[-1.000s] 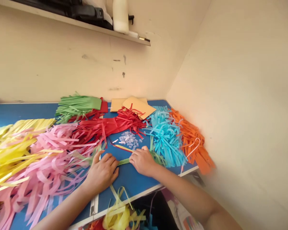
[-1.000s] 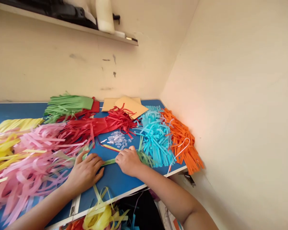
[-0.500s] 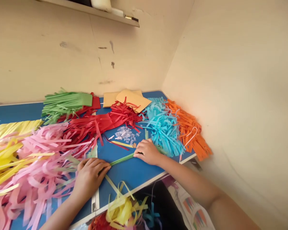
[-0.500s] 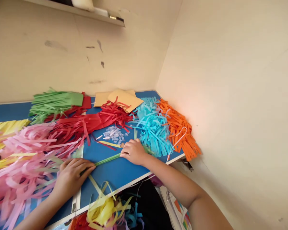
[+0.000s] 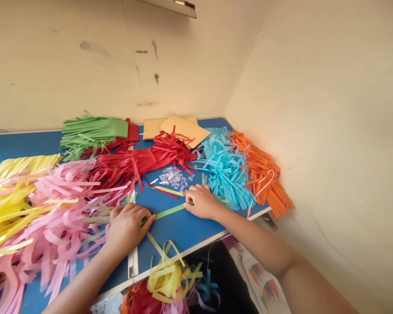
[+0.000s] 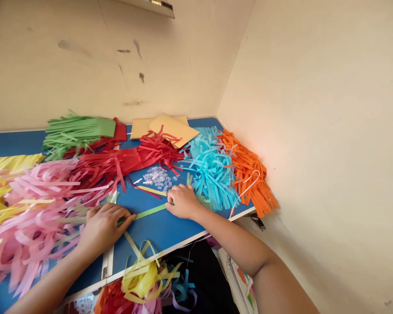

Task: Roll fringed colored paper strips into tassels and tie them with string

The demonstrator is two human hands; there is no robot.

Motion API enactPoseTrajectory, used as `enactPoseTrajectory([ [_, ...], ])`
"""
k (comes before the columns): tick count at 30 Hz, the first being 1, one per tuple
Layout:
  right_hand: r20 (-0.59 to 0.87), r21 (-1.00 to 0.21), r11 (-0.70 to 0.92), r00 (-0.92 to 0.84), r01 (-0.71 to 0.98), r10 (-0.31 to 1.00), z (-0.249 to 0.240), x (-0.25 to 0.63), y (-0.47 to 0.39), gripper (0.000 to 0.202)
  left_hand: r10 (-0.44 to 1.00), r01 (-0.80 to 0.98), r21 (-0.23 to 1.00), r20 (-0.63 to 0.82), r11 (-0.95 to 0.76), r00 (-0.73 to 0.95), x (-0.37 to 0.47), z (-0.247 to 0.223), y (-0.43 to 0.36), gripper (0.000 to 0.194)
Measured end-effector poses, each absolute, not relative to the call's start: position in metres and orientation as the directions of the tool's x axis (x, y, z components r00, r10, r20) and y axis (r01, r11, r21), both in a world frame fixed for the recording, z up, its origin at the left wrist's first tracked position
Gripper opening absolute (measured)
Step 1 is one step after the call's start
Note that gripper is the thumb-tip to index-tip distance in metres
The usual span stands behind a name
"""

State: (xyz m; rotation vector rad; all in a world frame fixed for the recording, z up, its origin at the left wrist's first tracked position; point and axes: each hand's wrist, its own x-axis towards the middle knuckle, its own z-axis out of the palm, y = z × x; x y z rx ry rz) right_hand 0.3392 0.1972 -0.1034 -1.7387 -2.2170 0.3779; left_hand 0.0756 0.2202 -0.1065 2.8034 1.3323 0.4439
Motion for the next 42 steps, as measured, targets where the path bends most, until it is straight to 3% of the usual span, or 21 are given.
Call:
enactPoseTrajectory([
  [2, 0.119, -0.339, 0.299, -0.274, 0.892, 0.954, -0.101, 0.339, 0.192, 0.003, 0.702, 0.715, 0.079, 0.287, -0.695, 0.651, 0.077, -0.103, 0.219, 0.018],
  [6, 0.288, -0.144, 0.611, -0.557, 0.779, 0.779, -0.104, 0.341, 0.184, 0.009, 0.535, 0.586, -0.021, 0.382, -0.810, 0.754, 0.082, -0.100, 0.212, 0.025],
  [8, 0.332, -0.045, 0.682, -0.633, 0.730, 0.699, -0.109, 0.341, 0.185, 0.014, 0.514, 0.569, -0.020, 0.403, -0.822, 0.757, 0.086, -0.100, 0.209, 0.022],
  [11, 0.324, -0.013, 0.668, -0.629, 0.744, 0.707, -0.113, 0.339, 0.191, 0.020, 0.497, 0.559, -0.020, 0.434, -0.829, 0.752, 0.093, -0.101, 0.209, 0.018],
  [16, 0.281, -0.173, 0.536, -0.480, 0.826, 0.831, -0.104, 0.327, 0.195, 0.012, 0.503, 0.595, -0.022, 0.509, -0.804, 0.699, 0.100, -0.103, 0.213, 0.022],
  [23, 0.359, 0.062, 0.655, -0.629, 0.753, 0.690, -0.117, 0.307, 0.185, 0.022, 0.480, 0.563, -0.021, 0.497, -0.826, 0.723, 0.090, -0.110, 0.208, 0.027],
  [26, 0.389, 0.004, 0.624, -0.576, 0.782, 0.719, -0.125, 0.328, 0.185, 0.023, 0.470, 0.545, -0.009, 0.493, -0.839, 0.732, 0.074, -0.115, 0.207, 0.032],
  [28, 0.394, -0.117, 0.600, -0.517, 0.791, 0.759, -0.126, 0.345, 0.185, 0.017, 0.463, 0.518, 0.029, 0.490, -0.855, 0.738, 0.064, -0.120, 0.208, 0.035],
  [31, 0.306, -0.338, 0.520, -0.430, 0.785, 0.849, -0.122, 0.361, 0.188, 0.006, 0.528, 0.510, 0.185, 0.491, -0.840, 0.692, 0.057, -0.125, 0.210, 0.030],
  [34, 0.192, -0.472, 0.409, -0.362, 0.781, 0.912, -0.117, 0.363, 0.191, 0.007, 0.652, 0.553, 0.347, 0.455, -0.757, 0.606, 0.059, -0.126, 0.208, 0.029],
  [37, 0.164, -0.513, 0.352, -0.313, 0.783, 0.936, -0.113, 0.361, 0.191, 0.010, 0.744, 0.637, 0.387, 0.396, -0.667, 0.539, 0.066, -0.122, 0.202, 0.032],
  [42, 0.168, -0.485, 0.355, -0.313, 0.799, 0.935, -0.112, 0.361, 0.190, 0.009, 0.827, 0.766, 0.330, 0.339, -0.552, 0.450, 0.076, -0.120, 0.195, 0.033],
])
